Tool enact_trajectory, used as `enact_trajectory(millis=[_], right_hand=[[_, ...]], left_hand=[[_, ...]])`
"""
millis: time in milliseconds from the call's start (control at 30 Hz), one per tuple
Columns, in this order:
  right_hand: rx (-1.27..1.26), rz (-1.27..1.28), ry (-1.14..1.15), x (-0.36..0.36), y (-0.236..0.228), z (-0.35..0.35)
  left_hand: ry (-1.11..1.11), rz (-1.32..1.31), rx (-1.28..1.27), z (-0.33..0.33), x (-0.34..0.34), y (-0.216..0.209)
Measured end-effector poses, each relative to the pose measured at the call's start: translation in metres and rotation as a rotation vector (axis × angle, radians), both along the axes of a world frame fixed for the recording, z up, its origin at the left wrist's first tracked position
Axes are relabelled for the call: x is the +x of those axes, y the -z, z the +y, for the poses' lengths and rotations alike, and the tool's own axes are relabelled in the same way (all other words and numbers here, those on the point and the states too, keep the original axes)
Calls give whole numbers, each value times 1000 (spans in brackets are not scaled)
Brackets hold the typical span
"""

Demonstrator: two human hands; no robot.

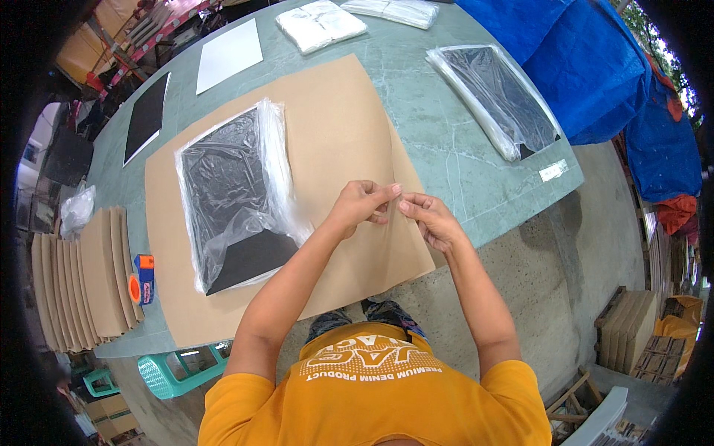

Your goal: The person places packaged items onto large sheets of paper, folds the paper around the items, and secures the wrapping with clear tape from a hand dispenser.

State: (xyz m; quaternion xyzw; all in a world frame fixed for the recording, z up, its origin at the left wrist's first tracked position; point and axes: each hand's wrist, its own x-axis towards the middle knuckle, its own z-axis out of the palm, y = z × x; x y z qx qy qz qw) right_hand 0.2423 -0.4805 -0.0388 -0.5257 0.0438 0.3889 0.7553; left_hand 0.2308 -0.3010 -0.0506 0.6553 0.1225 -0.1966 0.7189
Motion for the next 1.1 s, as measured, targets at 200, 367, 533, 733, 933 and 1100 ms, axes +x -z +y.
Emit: enact_trajectory(millis=[200,367,533,733,933,1100], right_hand=[[50,33,34,2,6,-5],[-391,-281,106,11,36,-15],[-618,-690,246,61,-44,25],[-797,-977,-391,64,-86,136],[-588,-1350,-741,-4,-100,278],[-637,-1316,-816,-64,-23,370]], left_hand=[[-27,6,-104,-3,-2,-5],[58,-133,147,5,-6,5],[26,-312,258,-12,-29,8],[184,-785,660,112,-70,-39],[-475,-256,1047,326,-110,32],[-623,-239,1107,334,-115,81]])
